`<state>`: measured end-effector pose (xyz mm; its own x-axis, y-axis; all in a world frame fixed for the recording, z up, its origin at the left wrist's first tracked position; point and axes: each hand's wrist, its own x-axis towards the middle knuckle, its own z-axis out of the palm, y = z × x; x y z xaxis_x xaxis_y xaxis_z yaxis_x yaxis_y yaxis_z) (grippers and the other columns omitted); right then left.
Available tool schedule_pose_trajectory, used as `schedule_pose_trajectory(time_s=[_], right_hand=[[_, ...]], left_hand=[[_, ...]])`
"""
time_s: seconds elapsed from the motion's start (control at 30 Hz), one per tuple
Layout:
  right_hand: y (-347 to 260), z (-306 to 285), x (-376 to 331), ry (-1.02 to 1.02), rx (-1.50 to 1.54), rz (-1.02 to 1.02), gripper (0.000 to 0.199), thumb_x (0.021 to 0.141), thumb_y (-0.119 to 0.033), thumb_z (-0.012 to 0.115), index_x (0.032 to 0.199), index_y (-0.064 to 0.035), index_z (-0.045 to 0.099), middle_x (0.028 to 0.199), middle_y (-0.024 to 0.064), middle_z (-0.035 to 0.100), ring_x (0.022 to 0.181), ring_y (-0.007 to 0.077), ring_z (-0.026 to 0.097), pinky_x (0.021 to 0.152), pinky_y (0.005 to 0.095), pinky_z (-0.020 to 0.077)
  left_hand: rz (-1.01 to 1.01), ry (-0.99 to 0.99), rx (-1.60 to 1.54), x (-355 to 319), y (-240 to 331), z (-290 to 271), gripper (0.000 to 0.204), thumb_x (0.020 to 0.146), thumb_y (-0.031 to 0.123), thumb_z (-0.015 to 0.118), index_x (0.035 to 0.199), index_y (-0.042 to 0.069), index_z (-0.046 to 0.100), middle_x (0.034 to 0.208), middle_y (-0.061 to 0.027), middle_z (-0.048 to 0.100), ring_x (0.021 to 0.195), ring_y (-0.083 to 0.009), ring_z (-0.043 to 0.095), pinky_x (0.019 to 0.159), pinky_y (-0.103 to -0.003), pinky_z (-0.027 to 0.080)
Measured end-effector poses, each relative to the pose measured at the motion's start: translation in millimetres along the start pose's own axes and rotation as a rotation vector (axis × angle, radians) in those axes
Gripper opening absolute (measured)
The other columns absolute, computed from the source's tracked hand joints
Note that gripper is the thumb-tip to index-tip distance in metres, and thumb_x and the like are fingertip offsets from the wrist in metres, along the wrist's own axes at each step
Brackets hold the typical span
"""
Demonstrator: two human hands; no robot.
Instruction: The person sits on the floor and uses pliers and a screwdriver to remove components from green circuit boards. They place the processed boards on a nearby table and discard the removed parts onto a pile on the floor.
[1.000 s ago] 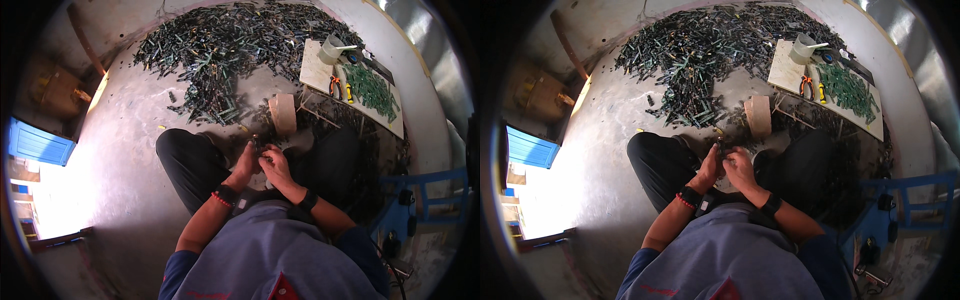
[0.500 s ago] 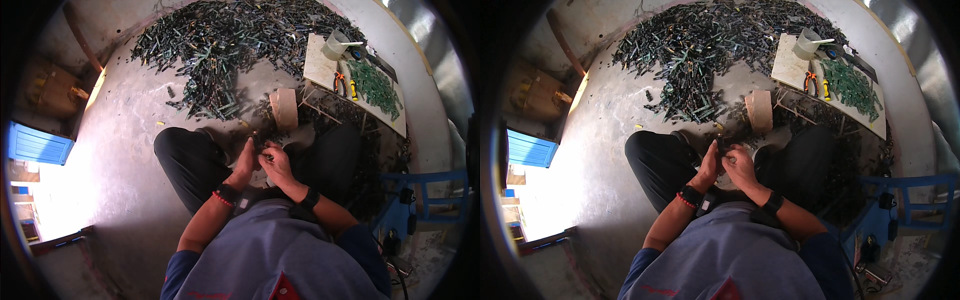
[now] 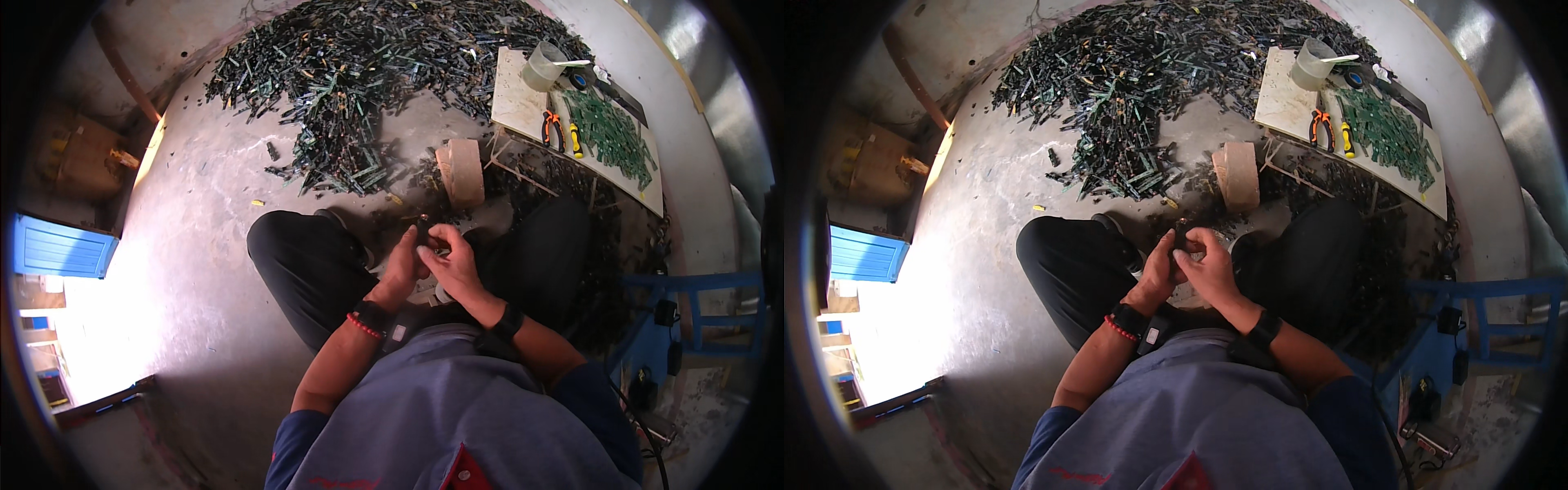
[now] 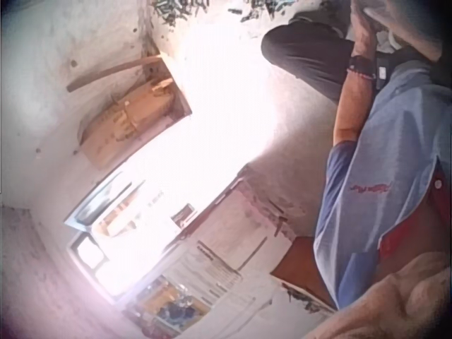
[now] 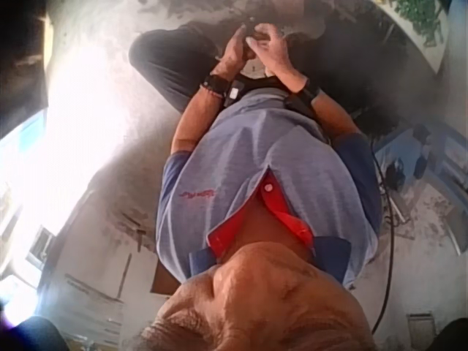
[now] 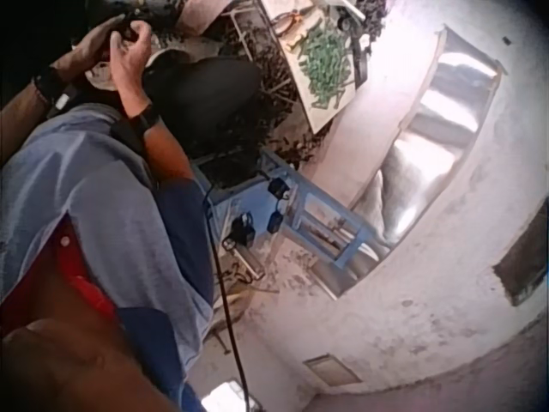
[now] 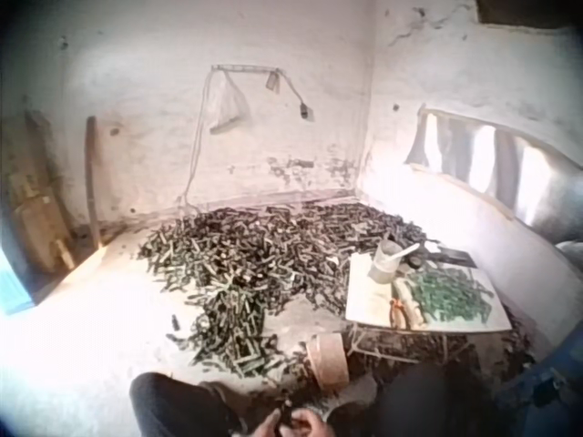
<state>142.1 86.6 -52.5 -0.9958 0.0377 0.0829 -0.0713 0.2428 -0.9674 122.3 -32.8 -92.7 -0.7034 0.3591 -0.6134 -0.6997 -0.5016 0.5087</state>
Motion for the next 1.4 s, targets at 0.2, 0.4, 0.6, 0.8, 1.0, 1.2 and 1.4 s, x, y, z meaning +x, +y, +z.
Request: schedule_pose_trajectory(time_s=[0.2,0.4,0.6,0.8,1.0,1.2,1.4], right_hand=[[7,-9,6,-0.076,0.307,0.321,0.027,0.091,-0.015,0.057,0.113,0.0004,0.053,0.092,0.0041,0.060,0.069,0.0093,0.058,0.062,0.0243,0.0474],[9,-9,11,-0.110,0.520,0.515,0.022,0.092,-0.018,0.056,0.109,-0.0036,0.056,0.085,0.0023,0.059,0.067,0.0113,0.059,0.060,0.0248,0.0493],[12,-11,14,-0.126,0.598,0.559,0.023,0.090,-0.013,0.058,0.110,-0.0012,0.055,0.083,0.0059,0.060,0.064,0.0150,0.061,0.059,0.0271,0.0505],[17,-19,17,-0.191,0.487,0.467,0.024,0.089,-0.012,0.059,0.110,-0.0012,0.056,0.089,0.0064,0.063,0.074,0.0145,0.062,0.068,0.0268,0.0507],[14,-103,81,0.369,-0.031,0.007,0.026,0.079,-0.013,0.067,0.101,-0.0049,0.058,0.083,0.0035,0.062,0.076,0.0099,0.057,0.068,0.0265,0.0481],[-9,-237,151,0.763,-0.623,-0.036,0.029,0.080,-0.020,0.064,0.103,-0.0040,0.059,0.092,0.0151,0.065,0.086,0.0322,0.062,0.075,0.0402,0.0483],[-4,-254,169,0.520,-0.733,0.046,0.030,0.082,-0.028,0.063,0.100,-0.0045,0.061,0.093,0.0158,0.065,0.088,0.0352,0.061,0.076,0.0436,0.0479]], left_hand=[[-0.053,-0.022,-0.026,-9,10,8,0.042,0.096,0.046,0.035,0.079,0.012,0.051,0.060,0.0001,0.043,0.047,-0.0116,0.035,0.041,-0.025,0.025],[-0.093,-0.005,-0.034,-15,15,15,0.039,0.096,0.045,0.039,0.080,0.011,0.052,0.060,-0.0014,0.046,0.045,-0.0118,0.034,0.040,-0.024,0.025],[-0.083,-0.076,0.014,-14,13,14,0.040,0.095,0.046,0.040,0.079,0.011,0.052,0.059,-0.0011,0.046,0.045,-0.0117,0.035,0.040,-0.024,0.026],[-0.095,-0.117,0.030,-14,9,6,0.046,0.094,0.050,0.041,0.078,0.010,0.056,0.054,0.0022,0.041,0.043,-0.0110,0.032,0.040,-0.024,0.023],[-0.130,-0.108,0.062,-12,11,4,0.048,0.095,0.051,0.038,0.081,0.008,0.055,0.051,0.0025,0.034,0.041,-0.0101,0.027,0.041,-0.025,0.023],[-0.121,-0.156,0.037,-14,12,10,0.049,0.095,0.050,0.037,0.080,0.008,0.055,0.050,0.0028,0.034,0.040,-0.0094,0.026,0.040,-0.025,0.021],[-0.134,-0.133,0.007,-14,12,11,0.049,0.095,0.051,0.037,0.080,0.007,0.055,0.049,0.0029,0.032,0.040,-0.0095,0.025,0.040,-0.025,0.020]])
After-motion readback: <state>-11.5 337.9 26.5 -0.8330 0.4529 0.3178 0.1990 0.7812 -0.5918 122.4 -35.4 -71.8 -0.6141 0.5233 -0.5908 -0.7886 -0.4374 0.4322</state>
